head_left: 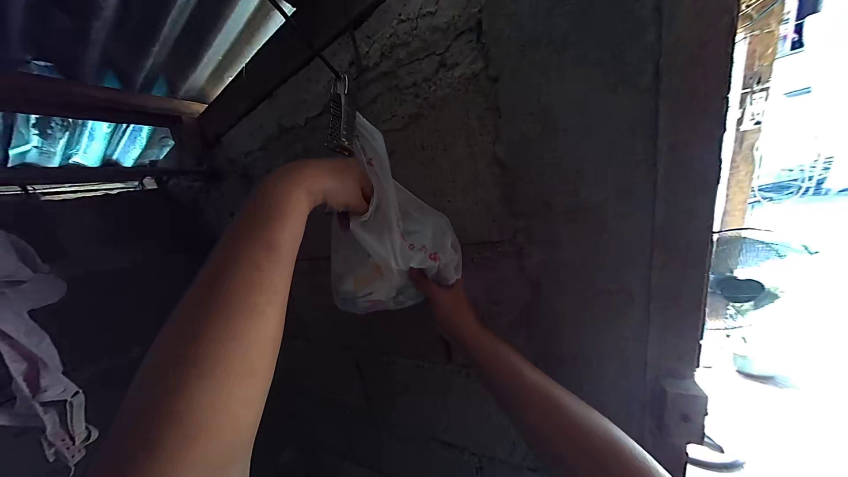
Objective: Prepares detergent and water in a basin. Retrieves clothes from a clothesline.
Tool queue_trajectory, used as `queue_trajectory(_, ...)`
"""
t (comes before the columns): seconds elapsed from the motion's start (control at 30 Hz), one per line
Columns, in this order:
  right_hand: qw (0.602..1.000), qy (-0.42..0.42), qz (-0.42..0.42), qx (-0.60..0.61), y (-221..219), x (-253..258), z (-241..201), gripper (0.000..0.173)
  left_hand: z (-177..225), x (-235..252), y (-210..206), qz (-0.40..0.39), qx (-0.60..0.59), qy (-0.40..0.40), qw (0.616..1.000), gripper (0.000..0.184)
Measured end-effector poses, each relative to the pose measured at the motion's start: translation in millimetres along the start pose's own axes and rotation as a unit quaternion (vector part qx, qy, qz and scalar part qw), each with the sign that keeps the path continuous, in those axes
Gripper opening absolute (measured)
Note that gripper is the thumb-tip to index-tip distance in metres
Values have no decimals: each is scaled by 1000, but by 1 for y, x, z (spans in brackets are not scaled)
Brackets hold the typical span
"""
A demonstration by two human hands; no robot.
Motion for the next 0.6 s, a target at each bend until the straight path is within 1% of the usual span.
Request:
queue_trajectory(0.07, 1000, -12, 3, 3, -5, 7, -3, 30, 0, 0, -4, -24, 7, 23, 999, 10)
queue_trajectory(0.13, 1000, -8, -10, -27, -11, 11, -10, 21, 3, -2, -5, -28, -11, 27, 999, 12)
queue_trajectory(0.2, 997, 3, -18, -70, -16, 12, -19, 17, 5, -9, -2, -16, -66, -2, 998, 12)
queue_trajectory(0.27, 994, 16, -9, -111, -18, 13, -27, 16, 2, -14, 3, 4, -133, -46, 990, 13)
queue_trajectory(0.3, 991, 25, -1, -128, -19, 14, -31, 16, 0, -16, 4, 8, -143, -55, 988, 13)
queue_trajectory(0.37, 987, 33, 10, -155, -20, 16, -38, 15, 3, -16, 3, 10, -99, -36, 994, 8)
queue_trajectory(0.43, 985, 27, 20, -168, -19, 18, -37, 19, 6, -13, 1, 18, -48, -18, 999, 6)
queue_trajectory(0.5, 986, 36, 29, -158, -17, 18, -33, 24, 2, -11, 3, 52, -57, -12, 997, 10)
queue_trajectory(0.57, 989, 39, 29, -138, -13, 15, -28, 31, -13, -15, 11, 119, -131, 1, 984, 19)
queue_trajectory(0.6, 989, 36, 36, -138, -11, 13, -26, 33, -23, -20, 16, 163, -177, 20, 970, 21)
Point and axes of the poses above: each hand's wrist, its own x-axis towards the middle knuckle, its own y-axis out of the back of the hand, z = x × y, the point moved 7 cm from there along x, towards the middle knuckle, and after that the axes turned 2 degrees about x, right-handed, at the moved point
